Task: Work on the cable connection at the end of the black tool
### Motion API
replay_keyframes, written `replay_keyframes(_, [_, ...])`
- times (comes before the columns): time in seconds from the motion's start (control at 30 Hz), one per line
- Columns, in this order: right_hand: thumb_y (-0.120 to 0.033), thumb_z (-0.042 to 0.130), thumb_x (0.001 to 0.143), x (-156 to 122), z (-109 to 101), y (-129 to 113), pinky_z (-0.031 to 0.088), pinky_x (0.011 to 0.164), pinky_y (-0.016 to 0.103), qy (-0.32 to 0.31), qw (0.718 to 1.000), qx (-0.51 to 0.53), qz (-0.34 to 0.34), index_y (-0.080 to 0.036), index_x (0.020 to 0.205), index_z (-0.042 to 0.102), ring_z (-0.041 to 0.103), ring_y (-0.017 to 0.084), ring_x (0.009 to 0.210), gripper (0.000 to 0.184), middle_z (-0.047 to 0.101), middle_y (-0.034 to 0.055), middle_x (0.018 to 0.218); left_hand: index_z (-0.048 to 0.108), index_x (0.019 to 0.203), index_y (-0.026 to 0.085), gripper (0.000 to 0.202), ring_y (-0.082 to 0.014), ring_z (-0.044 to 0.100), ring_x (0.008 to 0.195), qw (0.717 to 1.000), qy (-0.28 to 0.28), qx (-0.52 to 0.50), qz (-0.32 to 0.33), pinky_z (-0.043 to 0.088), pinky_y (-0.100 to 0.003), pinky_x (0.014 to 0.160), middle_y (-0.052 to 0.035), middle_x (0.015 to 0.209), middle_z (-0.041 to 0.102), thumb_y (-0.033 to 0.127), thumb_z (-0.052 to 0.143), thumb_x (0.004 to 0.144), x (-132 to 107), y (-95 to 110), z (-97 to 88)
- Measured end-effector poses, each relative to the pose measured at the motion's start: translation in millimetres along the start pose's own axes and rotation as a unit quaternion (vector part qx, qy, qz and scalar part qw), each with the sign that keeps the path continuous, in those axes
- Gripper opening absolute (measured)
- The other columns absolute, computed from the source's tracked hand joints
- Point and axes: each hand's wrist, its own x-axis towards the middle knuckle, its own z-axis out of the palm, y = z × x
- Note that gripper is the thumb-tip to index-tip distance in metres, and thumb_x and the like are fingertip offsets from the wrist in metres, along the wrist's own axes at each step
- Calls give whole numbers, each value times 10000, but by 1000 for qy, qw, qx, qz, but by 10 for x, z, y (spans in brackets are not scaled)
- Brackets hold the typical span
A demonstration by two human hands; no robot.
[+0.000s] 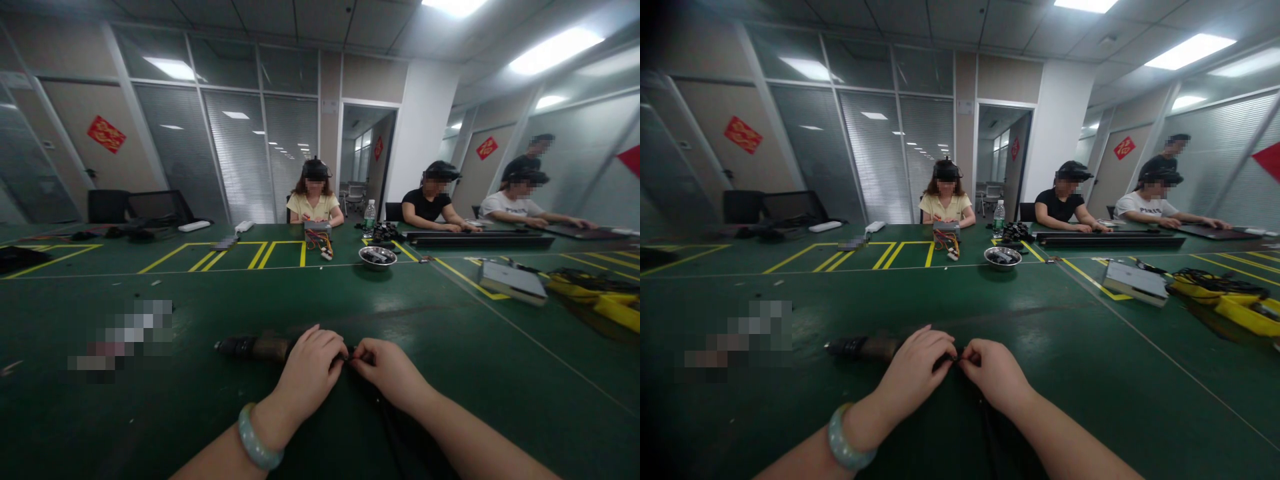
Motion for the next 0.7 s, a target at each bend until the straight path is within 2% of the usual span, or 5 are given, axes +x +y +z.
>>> replay_keyframes(0.2, [-250,589,824,6,15,1,366,595,214,1,1000,-11,-5,-207,807,683,593,127,674,104,692,-17,762,601,921,248,235,-172,560,1032,1000,-4,-5,12,296,-450,1092,23,1020,623,58,553,790,4,10,-19])
replay_keyframes(0.33, [-251,598,820,8,11,5,368,587,213,-4,1000,-5,0,-205,796,681,590,125,660,98,691,-19,750,578,977,235,254,-187,575,994,1000,12,-2,0,305,-476,1091,6,1004,630,86,577,771,-4,25,-12])
replay_keyframes(0.5, [-255,597,824,13,8,8,381,599,215,-6,1000,5,1,-205,798,681,607,132,677,101,694,-16,752,568,913,221,178,-196,582,990,1000,13,11,-1,289,-488,1105,-5,984,632,109,580,775,-17,36,-14])
replay_keyframes(0.7, [-261,599,826,16,11,20,381,603,216,-7,1000,5,1,-207,800,680,605,132,684,101,692,-17,763,581,898,227,196,-186,574,1032,1000,9,20,12,274,-486,1117,2,1016,633,68,551,788,-12,28,-28])
